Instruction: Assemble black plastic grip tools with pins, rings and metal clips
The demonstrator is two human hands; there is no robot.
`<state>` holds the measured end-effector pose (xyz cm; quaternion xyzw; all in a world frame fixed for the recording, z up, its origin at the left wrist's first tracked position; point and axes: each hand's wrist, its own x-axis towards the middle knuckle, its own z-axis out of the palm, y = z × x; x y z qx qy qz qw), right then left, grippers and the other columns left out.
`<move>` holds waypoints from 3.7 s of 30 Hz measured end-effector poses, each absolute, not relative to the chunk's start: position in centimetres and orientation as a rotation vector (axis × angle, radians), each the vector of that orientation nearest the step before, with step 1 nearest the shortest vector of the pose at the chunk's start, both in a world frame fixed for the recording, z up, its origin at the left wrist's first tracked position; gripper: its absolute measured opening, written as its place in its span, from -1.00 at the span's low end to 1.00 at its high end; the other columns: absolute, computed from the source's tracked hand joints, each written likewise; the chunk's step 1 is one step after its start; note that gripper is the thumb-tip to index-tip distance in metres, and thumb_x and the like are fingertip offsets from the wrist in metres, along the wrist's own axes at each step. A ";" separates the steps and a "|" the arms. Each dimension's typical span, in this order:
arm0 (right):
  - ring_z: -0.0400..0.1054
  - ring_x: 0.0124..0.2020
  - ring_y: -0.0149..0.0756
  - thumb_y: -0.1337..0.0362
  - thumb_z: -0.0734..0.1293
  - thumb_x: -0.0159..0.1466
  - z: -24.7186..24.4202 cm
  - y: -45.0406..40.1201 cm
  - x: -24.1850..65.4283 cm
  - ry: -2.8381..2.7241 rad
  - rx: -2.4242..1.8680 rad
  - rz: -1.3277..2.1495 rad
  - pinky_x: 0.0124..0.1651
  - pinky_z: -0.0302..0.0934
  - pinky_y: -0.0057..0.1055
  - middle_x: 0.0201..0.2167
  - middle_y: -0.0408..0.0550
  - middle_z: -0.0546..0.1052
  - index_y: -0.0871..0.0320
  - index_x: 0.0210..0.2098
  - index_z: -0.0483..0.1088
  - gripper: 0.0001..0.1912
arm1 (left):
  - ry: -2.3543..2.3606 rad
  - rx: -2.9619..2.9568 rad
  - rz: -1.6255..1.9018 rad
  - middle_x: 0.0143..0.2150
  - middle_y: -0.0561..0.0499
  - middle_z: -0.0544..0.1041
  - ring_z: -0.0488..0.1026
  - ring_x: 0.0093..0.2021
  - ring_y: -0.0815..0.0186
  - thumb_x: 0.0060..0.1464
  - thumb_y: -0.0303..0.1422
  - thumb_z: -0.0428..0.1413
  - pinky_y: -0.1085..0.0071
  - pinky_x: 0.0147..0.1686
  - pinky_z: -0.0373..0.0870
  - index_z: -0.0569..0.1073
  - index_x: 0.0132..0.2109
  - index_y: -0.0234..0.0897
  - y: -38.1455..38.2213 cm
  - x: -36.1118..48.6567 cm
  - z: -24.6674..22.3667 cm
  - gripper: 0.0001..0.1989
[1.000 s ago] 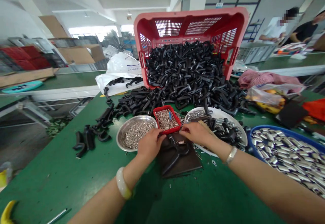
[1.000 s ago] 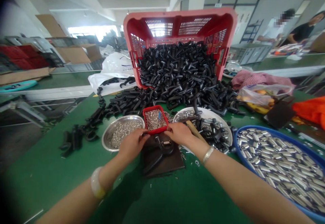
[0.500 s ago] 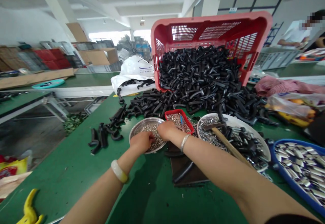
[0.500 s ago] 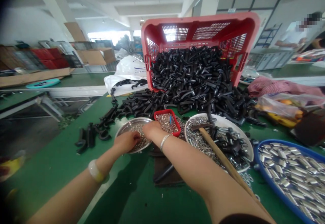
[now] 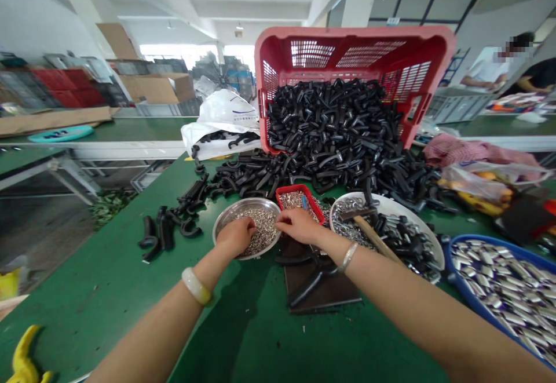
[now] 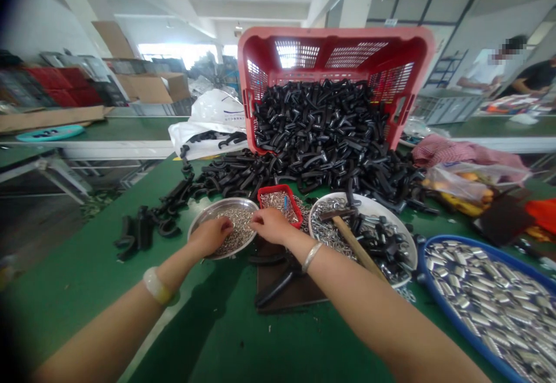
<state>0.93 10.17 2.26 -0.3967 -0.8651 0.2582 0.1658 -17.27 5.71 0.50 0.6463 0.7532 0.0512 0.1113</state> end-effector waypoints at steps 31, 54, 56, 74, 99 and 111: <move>0.41 -0.36 -0.29 0.22 0.24 0.09 -1.8 5.0 13.3 -1.877 -1.425 0.694 -0.24 0.26 -0.37 -0.42 -0.08 0.55 0.16 -0.37 0.45 -0.80 | 1.809 2.233 0.441 -0.23 0.04 0.46 0.40 -0.24 0.33 0.12 -0.31 -0.07 0.44 -0.30 0.23 0.35 -0.23 -0.20 2.2 -6.2 -0.5 -0.86; 0.37 -0.23 -0.26 0.28 0.26 0.15 1.7 10.0 9.5 -2.944 -1.174 0.215 -0.22 0.19 -0.43 -0.25 -0.07 0.52 0.09 -0.20 0.46 -0.77 | 1.883 2.136 0.492 -0.24 0.06 0.48 0.41 -0.24 0.33 0.11 -0.29 -0.05 0.45 -0.29 0.23 0.38 -0.22 -0.19 2.2 -6.2 -0.8 -0.85; 0.37 -0.24 -0.29 0.28 0.24 0.17 1.4 10.1 9.4 -2.964 -1.151 0.220 -0.21 0.17 -0.46 -0.25 -0.08 0.51 0.10 -0.22 0.47 -0.78 | 1.877 2.120 0.492 -0.24 0.05 0.48 0.40 -0.22 0.33 0.11 -0.30 -0.05 0.45 -0.27 0.23 0.38 -0.22 -0.19 2.1 -6.2 -0.8 -0.84; 0.40 -0.41 -0.30 0.41 0.17 0.07 3.2 9.5 8.8 -2.796 -1.343 0.329 -0.40 0.19 -0.47 -0.44 0.01 0.52 0.25 -0.39 0.40 -0.81 | 1.841 2.112 0.591 -0.26 0.05 0.49 0.41 -0.24 0.34 0.11 -0.34 -0.07 0.46 -0.27 0.20 0.38 -0.24 -0.21 2.1 -6.4 -0.9 -0.85; 0.39 -0.37 -0.28 0.22 0.27 0.11 -1.1 4.6 12.7 -1.889 -1.361 0.669 -0.27 0.26 -0.38 -0.47 -0.07 0.52 0.15 -0.44 0.49 -0.82 | 1.792 2.079 0.653 -0.25 0.07 0.50 0.41 -0.25 0.36 0.12 -0.30 -0.07 0.48 -0.28 0.22 0.39 -0.24 -0.19 2.3 -6.6 -0.8 -0.84; 0.39 -0.31 -0.25 0.29 0.20 0.16 -1.5 4.5 12.8 -2.016 -1.431 0.530 -0.21 0.26 -0.33 -0.39 -0.01 0.53 0.17 -0.37 0.46 -0.80 | 1.776 2.107 0.621 -0.25 0.08 0.49 0.41 -0.24 0.36 0.11 -0.31 -0.06 0.47 -0.28 0.22 0.39 -0.25 -0.19 2.3 -6.5 -0.7 -0.85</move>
